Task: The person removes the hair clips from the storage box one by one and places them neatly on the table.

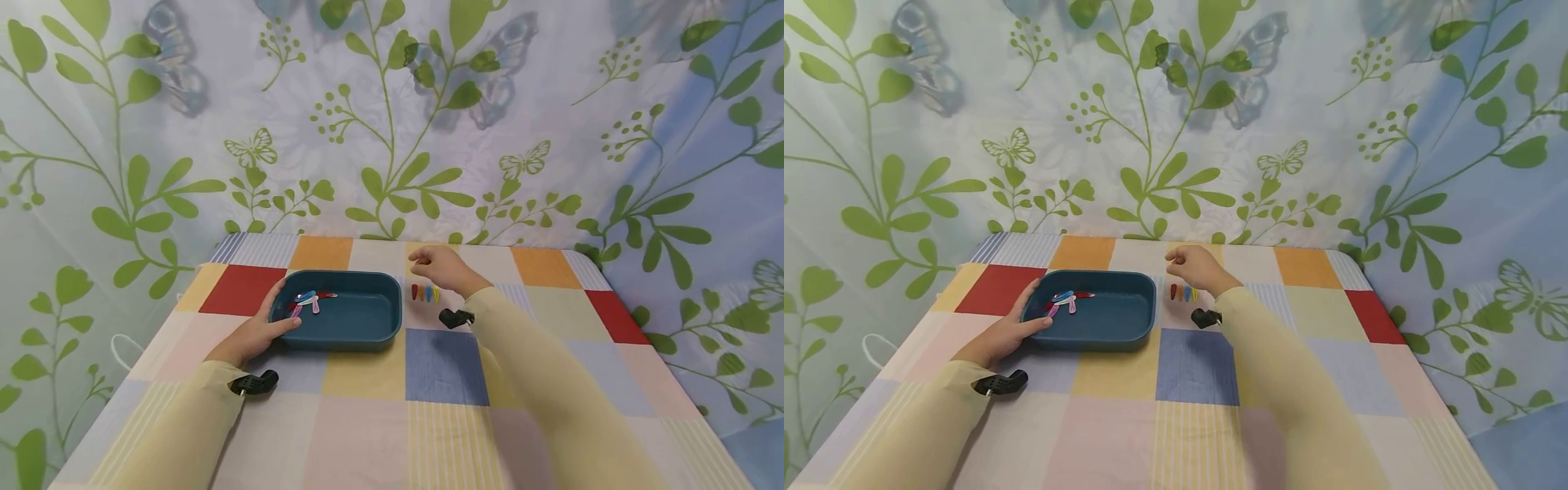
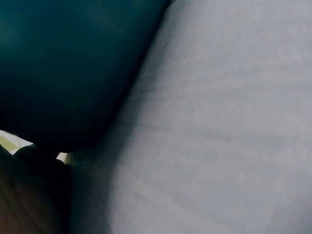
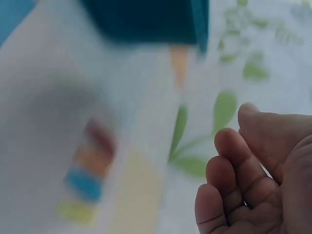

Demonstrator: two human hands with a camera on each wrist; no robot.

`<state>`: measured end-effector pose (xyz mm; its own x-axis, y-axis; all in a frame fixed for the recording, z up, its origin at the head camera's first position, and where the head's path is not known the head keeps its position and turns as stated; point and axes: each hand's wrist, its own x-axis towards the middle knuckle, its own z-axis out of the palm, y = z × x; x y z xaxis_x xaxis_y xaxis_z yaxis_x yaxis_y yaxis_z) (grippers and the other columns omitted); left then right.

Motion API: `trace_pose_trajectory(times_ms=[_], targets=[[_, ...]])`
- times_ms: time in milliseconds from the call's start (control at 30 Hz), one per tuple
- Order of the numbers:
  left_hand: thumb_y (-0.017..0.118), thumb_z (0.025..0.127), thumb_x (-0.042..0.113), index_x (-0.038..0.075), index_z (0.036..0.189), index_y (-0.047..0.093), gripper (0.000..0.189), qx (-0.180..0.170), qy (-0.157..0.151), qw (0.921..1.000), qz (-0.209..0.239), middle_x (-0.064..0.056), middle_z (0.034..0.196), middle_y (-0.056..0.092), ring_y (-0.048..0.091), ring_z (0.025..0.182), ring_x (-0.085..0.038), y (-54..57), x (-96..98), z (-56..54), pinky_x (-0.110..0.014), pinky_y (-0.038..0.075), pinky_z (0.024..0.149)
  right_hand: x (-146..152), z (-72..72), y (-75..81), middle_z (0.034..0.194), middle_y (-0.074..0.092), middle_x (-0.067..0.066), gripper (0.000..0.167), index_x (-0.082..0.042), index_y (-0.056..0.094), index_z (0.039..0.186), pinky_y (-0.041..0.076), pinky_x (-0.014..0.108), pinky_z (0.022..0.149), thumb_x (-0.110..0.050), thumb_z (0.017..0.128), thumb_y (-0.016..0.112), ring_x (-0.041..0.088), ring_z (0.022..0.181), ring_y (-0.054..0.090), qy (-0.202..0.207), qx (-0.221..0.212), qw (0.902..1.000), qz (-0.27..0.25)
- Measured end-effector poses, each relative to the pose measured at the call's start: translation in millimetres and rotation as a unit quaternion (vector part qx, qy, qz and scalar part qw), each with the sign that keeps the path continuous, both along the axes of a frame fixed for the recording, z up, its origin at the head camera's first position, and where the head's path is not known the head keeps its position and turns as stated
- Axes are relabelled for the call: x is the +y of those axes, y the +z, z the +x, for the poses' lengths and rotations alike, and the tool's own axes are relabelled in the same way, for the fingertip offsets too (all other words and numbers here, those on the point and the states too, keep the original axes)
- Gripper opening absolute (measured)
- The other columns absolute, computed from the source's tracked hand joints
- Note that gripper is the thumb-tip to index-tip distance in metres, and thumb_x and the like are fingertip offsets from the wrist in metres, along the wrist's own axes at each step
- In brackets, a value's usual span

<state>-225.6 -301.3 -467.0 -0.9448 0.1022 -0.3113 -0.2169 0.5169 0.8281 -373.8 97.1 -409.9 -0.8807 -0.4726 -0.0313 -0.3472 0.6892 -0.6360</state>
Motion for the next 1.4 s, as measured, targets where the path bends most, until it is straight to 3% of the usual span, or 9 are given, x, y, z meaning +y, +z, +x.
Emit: trace_pose_trajectory(times_ms=[200,367,700,967,1233,1400], targets=[[0.067,0.097,0.056,0.048,0.164,-0.016,0.107,-0.006,0.007,0.9999,-0.007,-0.018,0.177,-0.005,0.006,0.158,-0.053,1.2,2.2,-3.1,-0.079,0.027,0.118,-57,18.7,22.6,0.131,0.074,0.008,0.037,-0.012,0.067,0.142,0.057,0.041,0.102,-0.021,0.106,0.065,0.024,0.120,0.069,0.077,0.023,0.9963,0.032],[0.067,0.097,0.057,0.050,0.164,-0.015,0.106,-0.004,0.009,0.9999,-0.011,-0.016,0.177,-0.005,0.006,0.158,-0.054,-0.3,3.1,-6.4,-0.081,0.025,0.117,-97,25.4,25.4,0.135,0.073,0.006,0.039,-0.012,0.067,0.143,0.056,0.040,0.104,-0.021,0.105,0.066,0.022,0.122,0.069,0.119,0.029,0.9901,0.068],[0.066,0.097,0.055,0.049,0.165,-0.013,0.104,0.007,0.005,1.0000,0.001,-0.016,0.177,-0.002,0.010,0.158,-0.052,-3.7,7.3,-7.1,-0.081,0.021,0.119,-154,27.3,11.9,0.131,0.076,0.001,0.038,-0.016,0.069,0.142,0.053,0.037,0.109,-0.022,0.104,0.068,0.020,0.128,0.067,0.181,0.046,0.9720,0.143],[0.067,0.096,0.056,0.048,0.165,-0.012,0.105,0.002,0.011,0.9999,-0.003,-0.017,0.177,0.001,0.014,0.157,-0.051,-4.2,5.3,-5.3,-0.078,0.026,0.119,-180,29.1,1.1,0.142,0.069,0.000,0.035,-0.020,0.071,0.140,0.046,0.039,0.119,-0.024,0.105,0.067,0.021,0.139,0.059,0.213,0.056,0.9569,0.189],[0.067,0.097,0.054,0.050,0.165,-0.010,0.102,0.006,0.007,0.9999,0.012,-0.017,0.176,0.002,0.016,0.156,-0.049,-8.8,0.2,-3.2,-0.076,0.027,0.120,-194,26.4,-16.1,0.120,0.077,-0.002,0.030,-0.021,0.076,0.132,0.055,0.031,0.102,-0.022,0.103,0.069,0.013,0.105,0.066,0.253,0.064,0.9460,0.193],[0.068,0.097,0.053,0.052,0.164,-0.010,0.103,0.005,0.010,0.9998,0.013,-0.017,0.176,0.002,0.015,0.156,-0.049,-7.9,-2.2,-2.5,-0.076,0.028,0.119,-200,25.1,-23.7,0.119,0.077,-0.005,0.028,-0.022,0.077,0.130,0.055,0.030,0.103,-0.024,0.103,0.070,0.010,0.102,0.065,0.265,0.073,0.9409,0.198]])
